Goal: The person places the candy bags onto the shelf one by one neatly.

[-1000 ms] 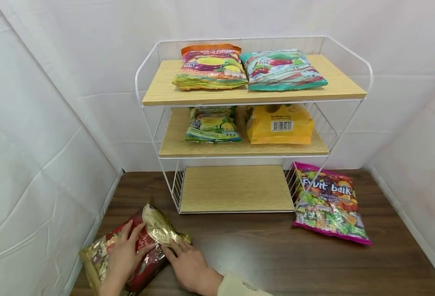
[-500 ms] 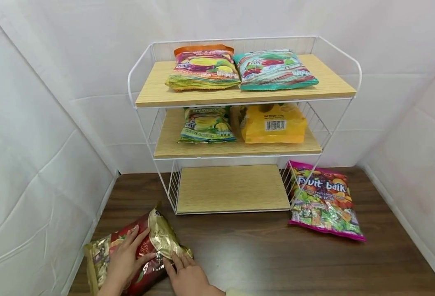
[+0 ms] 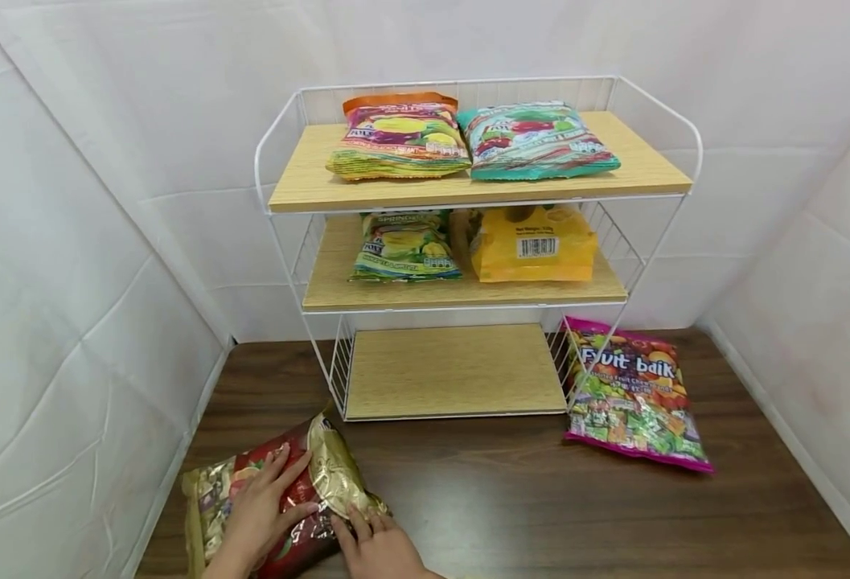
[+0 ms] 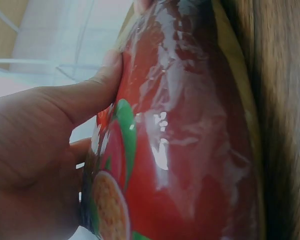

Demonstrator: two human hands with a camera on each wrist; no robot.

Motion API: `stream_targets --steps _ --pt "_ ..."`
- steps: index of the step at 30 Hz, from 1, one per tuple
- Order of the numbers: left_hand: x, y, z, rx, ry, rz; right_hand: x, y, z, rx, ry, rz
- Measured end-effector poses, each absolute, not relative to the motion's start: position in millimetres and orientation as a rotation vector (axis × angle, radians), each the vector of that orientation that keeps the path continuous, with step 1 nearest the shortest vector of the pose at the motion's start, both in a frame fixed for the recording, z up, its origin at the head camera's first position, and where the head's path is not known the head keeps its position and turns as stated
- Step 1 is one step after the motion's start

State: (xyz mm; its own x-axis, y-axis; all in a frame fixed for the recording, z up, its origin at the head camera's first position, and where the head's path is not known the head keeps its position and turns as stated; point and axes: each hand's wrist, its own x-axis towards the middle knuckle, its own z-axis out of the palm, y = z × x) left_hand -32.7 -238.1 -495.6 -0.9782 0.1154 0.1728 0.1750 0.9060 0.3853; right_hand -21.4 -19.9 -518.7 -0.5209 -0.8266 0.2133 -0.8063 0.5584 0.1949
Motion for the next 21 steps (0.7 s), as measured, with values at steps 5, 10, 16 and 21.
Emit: stream_targets --steps 5,10,16,21 --pt "-32 -231 -495 -0.247 -2.941 -0.64 -20 -13 -510 1.416 -2.661 -0.091" --pt "-32 -229 -492 -0.214 -2.986 -0.678 -26 -11 -499 1.512 -2.854 0.006" --pt "-33 -227 -484 -0.167 -3.082 -0.709 -24 -12 -497 1.512 -2.926 0.012" --pt "-35 -223 -478 -0.153 -3.117 -0.69 -23 -16 -494 1.476 -2.99 -0.07"
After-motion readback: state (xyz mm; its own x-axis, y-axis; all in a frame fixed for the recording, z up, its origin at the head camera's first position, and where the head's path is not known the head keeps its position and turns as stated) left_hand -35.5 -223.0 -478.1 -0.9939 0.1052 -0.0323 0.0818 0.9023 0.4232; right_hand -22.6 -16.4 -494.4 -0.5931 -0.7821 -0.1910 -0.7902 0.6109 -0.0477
